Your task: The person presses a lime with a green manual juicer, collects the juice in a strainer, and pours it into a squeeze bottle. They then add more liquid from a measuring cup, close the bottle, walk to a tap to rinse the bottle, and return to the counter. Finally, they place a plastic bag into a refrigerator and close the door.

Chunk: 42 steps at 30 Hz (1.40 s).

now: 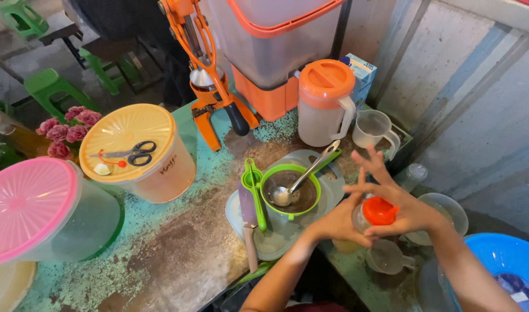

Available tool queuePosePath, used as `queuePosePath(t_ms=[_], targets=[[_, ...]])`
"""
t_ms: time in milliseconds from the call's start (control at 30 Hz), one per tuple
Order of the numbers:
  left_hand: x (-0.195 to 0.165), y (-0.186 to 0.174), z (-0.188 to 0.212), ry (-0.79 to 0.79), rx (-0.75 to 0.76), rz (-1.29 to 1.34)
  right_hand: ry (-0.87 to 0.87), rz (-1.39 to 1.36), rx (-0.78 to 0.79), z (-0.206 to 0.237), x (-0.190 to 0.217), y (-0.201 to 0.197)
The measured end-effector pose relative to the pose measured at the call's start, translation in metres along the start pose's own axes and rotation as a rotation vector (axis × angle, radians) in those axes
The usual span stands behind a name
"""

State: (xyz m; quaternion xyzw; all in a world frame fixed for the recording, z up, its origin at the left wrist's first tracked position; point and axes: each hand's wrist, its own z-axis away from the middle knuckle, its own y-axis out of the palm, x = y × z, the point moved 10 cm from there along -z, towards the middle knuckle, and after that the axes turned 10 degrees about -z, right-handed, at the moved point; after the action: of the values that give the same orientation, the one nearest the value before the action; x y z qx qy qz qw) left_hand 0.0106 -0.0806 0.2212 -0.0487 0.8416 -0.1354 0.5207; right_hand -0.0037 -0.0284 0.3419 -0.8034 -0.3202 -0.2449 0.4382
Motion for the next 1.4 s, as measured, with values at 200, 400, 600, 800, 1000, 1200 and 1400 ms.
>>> queuePosePath(t_ms=[200,400,600,800,1000,1200,1400], targets=[[0.000,0.014,0.002,-0.045,-0.181,-0.054,0.178,-0.026,-0.215,0.018,-0.024,0.009],[-0.003,0.006,0.004,-0.121,-0.311,-0.133,0.303,0.170,-0.448,0.026,-0.022,0.005],[-0.006,0.026,-0.005,0.144,0.161,-0.074,-0.029,0.383,0.063,0.009,0.025,0.002],[-0.015,0.025,0.000,0.037,0.163,0.217,0.242,0.427,-0.009,0.000,0.019,-0.002],[-0.026,-0.006,0.009,-0.181,-0.324,-0.008,0.572,0.669,-0.290,0.006,0.001,-0.015],[-0.056,-0.023,0.004,-0.084,-0.414,-0.235,0.396,0.654,-0.303,-0.007,0.013,-0.020],[-0.047,-0.003,-0.009,0.134,0.067,0.083,0.181,0.546,-0.157,-0.008,0.037,-0.030]])
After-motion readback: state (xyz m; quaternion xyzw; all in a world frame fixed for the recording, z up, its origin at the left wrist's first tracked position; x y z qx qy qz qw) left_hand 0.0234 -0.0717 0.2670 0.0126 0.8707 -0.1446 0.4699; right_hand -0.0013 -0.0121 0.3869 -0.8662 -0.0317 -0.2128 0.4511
